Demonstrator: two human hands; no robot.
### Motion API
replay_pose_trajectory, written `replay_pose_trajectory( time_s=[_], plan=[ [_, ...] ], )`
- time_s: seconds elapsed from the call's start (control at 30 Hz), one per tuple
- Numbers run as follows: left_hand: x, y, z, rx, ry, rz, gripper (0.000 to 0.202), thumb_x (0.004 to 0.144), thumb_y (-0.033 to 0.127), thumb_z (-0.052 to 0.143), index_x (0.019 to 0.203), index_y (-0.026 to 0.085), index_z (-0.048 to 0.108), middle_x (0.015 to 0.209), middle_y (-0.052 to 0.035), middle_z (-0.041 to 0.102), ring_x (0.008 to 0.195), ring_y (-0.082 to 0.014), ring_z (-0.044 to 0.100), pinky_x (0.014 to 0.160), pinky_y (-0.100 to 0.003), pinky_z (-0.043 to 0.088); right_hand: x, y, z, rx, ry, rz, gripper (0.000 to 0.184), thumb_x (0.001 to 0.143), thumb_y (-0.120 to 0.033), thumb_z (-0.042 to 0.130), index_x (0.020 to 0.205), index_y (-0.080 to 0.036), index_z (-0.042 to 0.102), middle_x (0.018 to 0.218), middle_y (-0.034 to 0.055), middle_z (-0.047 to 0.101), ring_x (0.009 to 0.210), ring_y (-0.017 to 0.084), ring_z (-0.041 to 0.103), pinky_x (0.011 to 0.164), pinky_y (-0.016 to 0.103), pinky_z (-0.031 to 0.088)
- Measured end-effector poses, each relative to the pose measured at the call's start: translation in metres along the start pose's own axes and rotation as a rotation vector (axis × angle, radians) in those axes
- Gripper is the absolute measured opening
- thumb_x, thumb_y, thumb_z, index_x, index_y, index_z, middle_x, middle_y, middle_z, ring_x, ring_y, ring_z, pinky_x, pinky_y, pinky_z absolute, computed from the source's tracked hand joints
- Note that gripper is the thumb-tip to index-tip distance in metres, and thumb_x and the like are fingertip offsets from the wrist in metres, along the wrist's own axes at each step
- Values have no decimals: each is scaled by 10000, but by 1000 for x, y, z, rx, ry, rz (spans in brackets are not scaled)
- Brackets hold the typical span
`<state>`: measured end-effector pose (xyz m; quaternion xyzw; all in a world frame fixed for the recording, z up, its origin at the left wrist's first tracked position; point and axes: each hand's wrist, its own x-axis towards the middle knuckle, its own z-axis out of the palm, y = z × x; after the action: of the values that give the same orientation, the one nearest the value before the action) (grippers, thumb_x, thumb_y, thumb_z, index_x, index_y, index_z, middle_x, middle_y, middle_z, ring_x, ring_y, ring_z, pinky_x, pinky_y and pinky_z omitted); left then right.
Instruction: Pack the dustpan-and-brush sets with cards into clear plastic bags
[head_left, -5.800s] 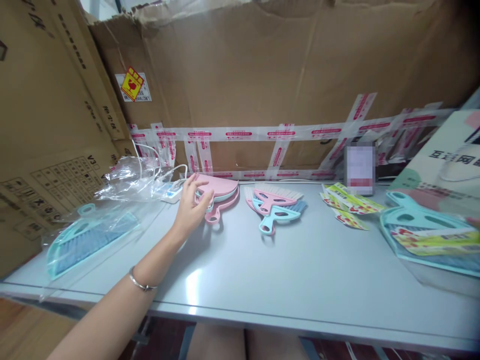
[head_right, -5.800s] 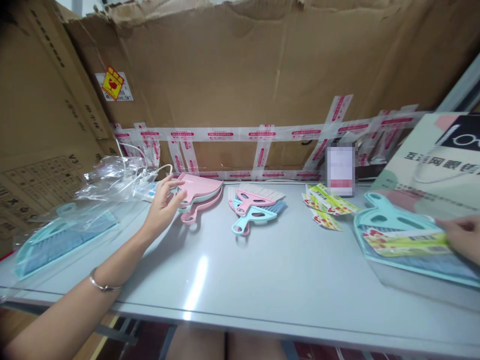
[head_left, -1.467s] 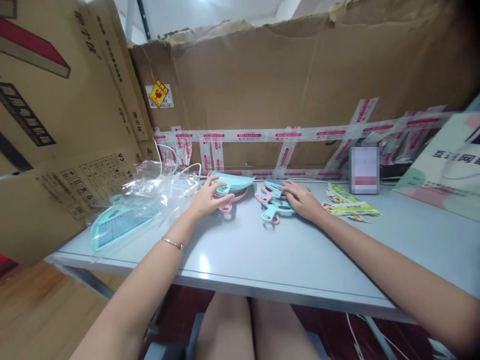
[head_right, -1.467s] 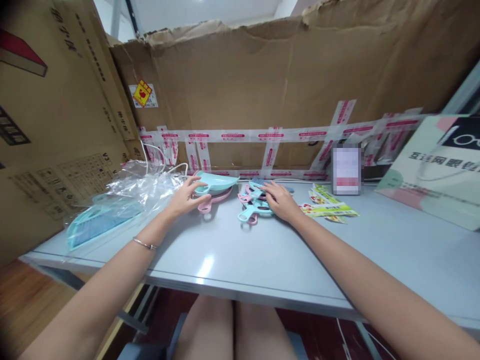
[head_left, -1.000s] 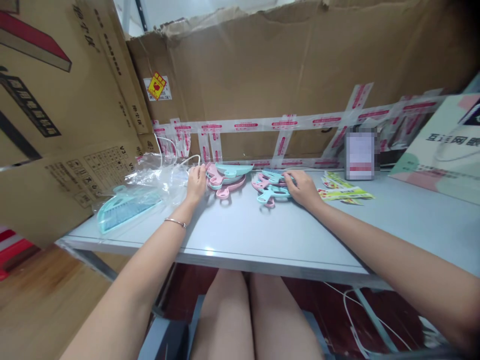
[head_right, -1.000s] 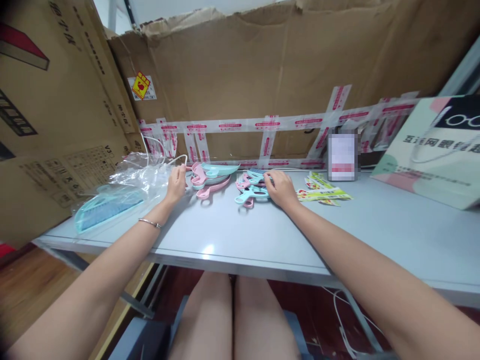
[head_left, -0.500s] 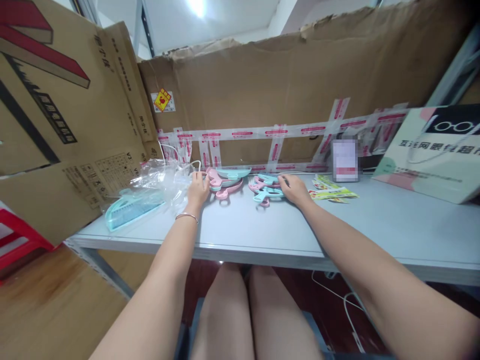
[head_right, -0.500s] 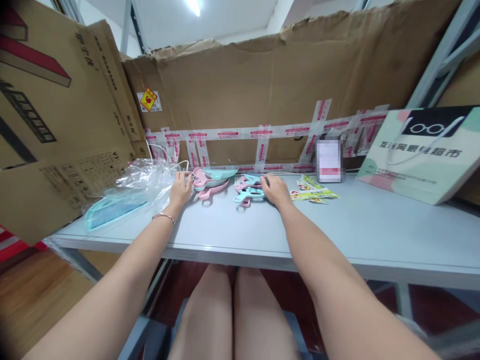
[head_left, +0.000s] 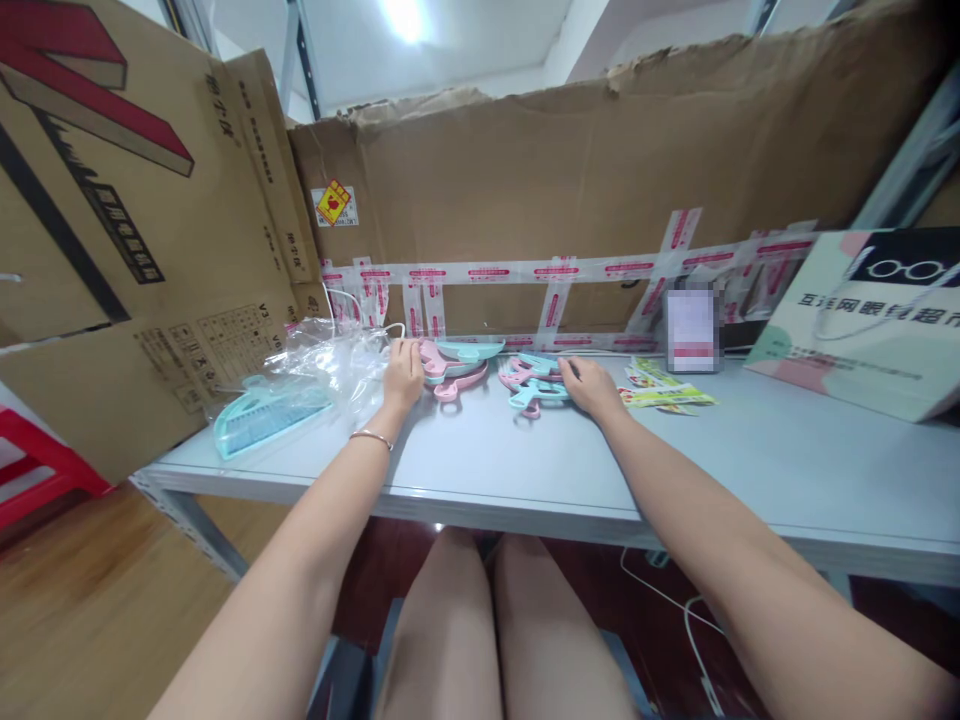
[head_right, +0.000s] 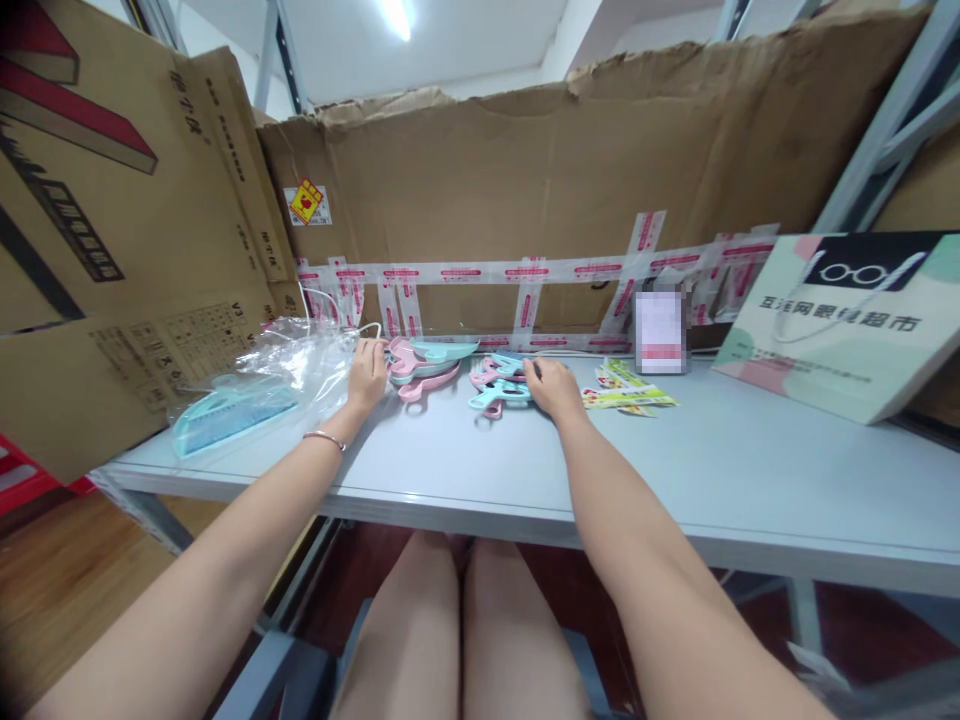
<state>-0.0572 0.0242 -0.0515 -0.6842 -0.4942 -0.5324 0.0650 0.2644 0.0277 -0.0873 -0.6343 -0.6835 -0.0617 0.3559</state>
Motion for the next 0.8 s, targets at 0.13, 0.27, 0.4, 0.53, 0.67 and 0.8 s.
replay_pose_trajectory(
  time_s=[0.13, 0.27, 0.4, 0.53, 0.67, 0.8],
  plan=[
    [6, 9, -4, -86, 35, 13, 472, 967, 377, 164, 1052, 179, 584, 1035, -97, 566, 958, -171, 581, 865, -302, 460, 4, 1, 2, -24, 27, 23, 342, 905, -390, 332, 790, -189, 584, 916, 113, 645, 877, 240, 552, 752, 340, 374],
    [10, 19, -2, -95, -30, 13, 574, 970, 373, 85, 966, 173, 623, 920, -89, 600, 907, -169, 588, 843, -310, 459, 5, 0, 4, -52, 64, 39, 312, 900, -384, 342, 766, -190, 546, 934, 121, 611, 903, 253, 527, 775, 378, 371],
    [13, 41, 11, -15, -186, 52, 322, 915, 351, 392, 796, 185, 640, 878, -81, 609, 931, -204, 564, 917, -353, 407, 5, -3, 3, -81, 96, 22, 296, 893, -368, 362, 742, -188, 541, 927, 121, 584, 913, 259, 508, 806, 403, 359],
    [16, 63, 31, 94, -316, 26, 201, 689, 359, 699, 715, 179, 613, 879, -100, 601, 955, -284, 555, 911, -420, 392, 6, -4, 2, -103, 133, 30, 346, 904, -354, 327, 727, -183, 569, 934, 125, 572, 923, 262, 491, 808, 414, 357],
    [19, 68, 42, 143, -339, -70, 224, 617, 283, 750, 692, 174, 569, 864, -120, 595, 924, -319, 574, 838, -430, 415, 7, -5, 3, -115, 127, 21, 399, 908, -370, 316, 728, -184, 619, 923, 125, 579, 918, 267, 480, 798, 423, 362],
    [21, 61, 34, 107, -250, -141, 110, 749, 246, 616, 707, 193, 529, 806, -83, 591, 869, -259, 582, 796, -376, 428, 8, -5, 5, -115, 100, 10, 421, 903, -377, 327, 726, -184, 656, 908, 125, 580, 908, 268, 476, 791, 426, 371]
  ],
)
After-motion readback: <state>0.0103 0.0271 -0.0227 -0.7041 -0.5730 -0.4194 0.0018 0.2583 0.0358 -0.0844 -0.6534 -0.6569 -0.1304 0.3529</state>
